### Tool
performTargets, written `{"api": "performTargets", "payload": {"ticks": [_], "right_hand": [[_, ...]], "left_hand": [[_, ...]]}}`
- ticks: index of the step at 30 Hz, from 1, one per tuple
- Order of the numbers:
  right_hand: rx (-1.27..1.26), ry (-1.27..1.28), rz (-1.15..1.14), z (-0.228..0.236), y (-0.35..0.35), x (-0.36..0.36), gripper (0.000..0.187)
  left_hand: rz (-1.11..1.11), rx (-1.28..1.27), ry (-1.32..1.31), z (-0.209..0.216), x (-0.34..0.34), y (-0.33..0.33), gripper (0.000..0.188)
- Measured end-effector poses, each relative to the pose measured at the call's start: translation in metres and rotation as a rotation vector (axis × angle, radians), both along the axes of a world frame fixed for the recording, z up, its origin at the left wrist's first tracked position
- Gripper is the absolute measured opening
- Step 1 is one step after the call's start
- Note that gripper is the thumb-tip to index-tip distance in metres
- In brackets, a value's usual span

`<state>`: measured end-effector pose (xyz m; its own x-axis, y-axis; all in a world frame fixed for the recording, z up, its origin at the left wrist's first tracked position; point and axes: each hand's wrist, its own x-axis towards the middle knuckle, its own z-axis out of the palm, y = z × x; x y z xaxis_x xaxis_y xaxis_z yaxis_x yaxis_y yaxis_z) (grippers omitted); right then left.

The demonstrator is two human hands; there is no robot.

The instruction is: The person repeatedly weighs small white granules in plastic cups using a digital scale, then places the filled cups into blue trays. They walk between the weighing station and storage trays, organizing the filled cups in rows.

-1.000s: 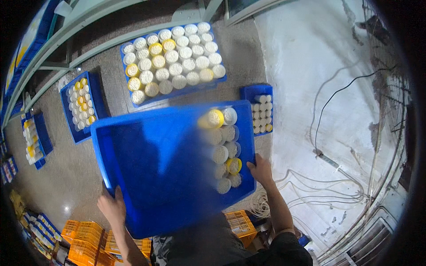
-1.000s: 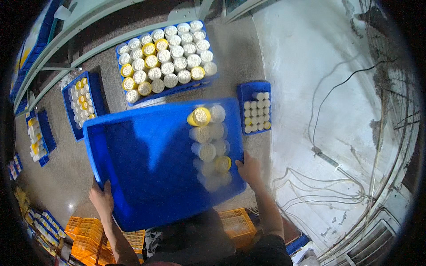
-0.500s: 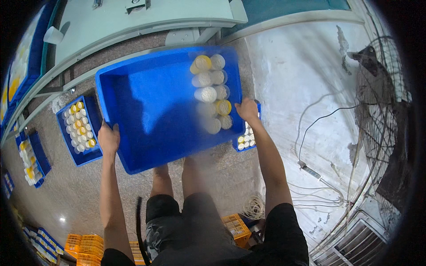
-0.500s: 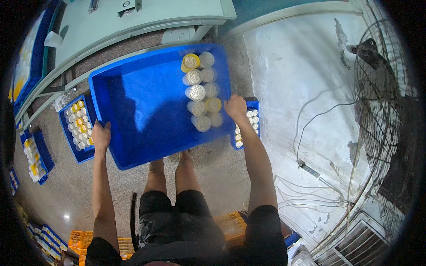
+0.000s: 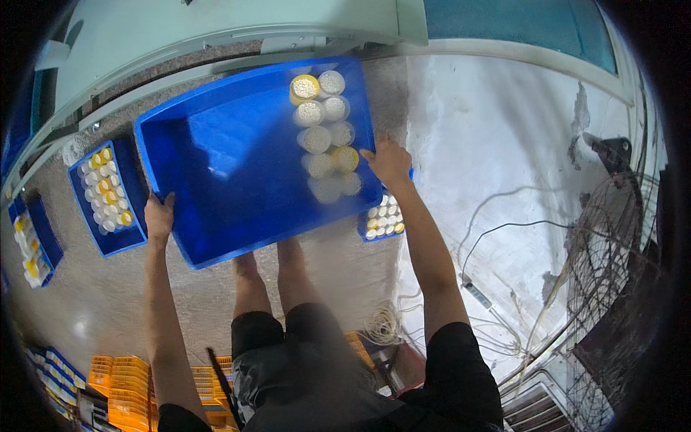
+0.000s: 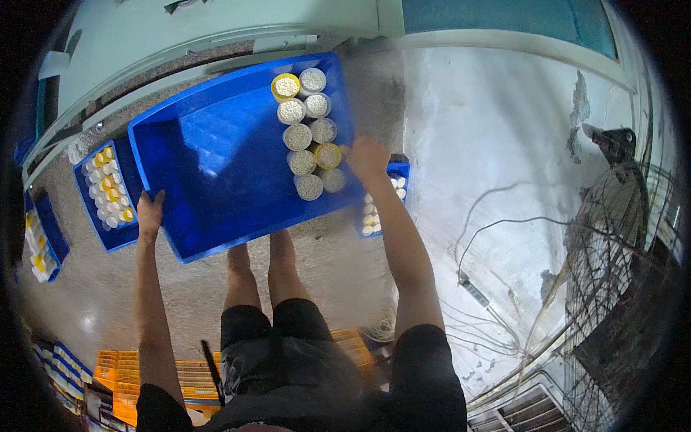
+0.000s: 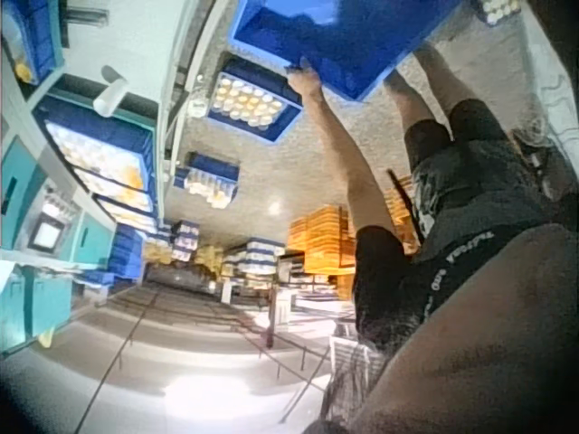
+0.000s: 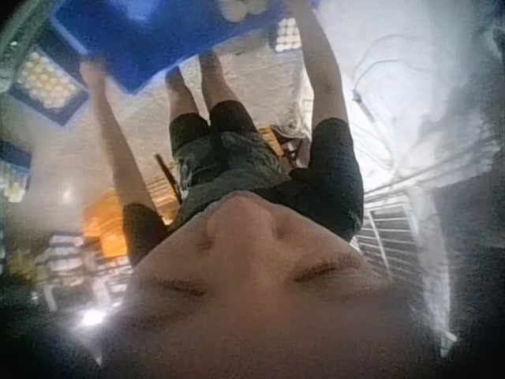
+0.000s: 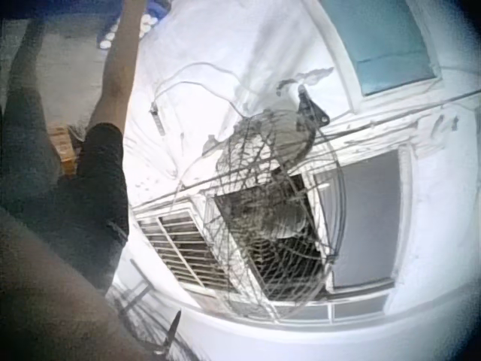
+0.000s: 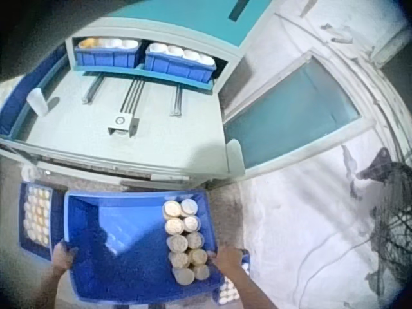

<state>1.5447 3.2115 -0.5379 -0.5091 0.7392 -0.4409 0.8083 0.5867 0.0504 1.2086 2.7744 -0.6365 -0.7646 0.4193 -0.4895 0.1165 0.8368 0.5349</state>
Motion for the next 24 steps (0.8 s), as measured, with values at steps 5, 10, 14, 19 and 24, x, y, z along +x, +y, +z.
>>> {"api": "performTargets", "payload": {"ticks": [5,10,14,19,24], "right_hand": [[0.151,0.407,0.206,-0.003,0.017,-0.051,0.028],[-0.068,-0.063,0.246,-0.029,0.03,-0.099,0.017],[0.008,-0.064,0.288,-0.045,0.033,-0.113,0.017],[-0.108,-0.172,0.062,-0.064,0.045,-0.126,0.023],[-0.076,-0.244,0.026,-0.071,0.045,-0.133,0.024]], "left_hand": [[0.07,0.04,-0.094,0.007,-0.001,0.009,0.048],[0.203,0.062,-0.131,0.036,0.016,0.011,0.073],[0.409,0.201,-0.124,0.049,0.035,-0.01,0.08],[0.56,0.159,-0.179,0.045,0.067,-0.06,0.082],[0.711,0.148,-0.232,0.031,0.1,-0.106,0.086]]}}
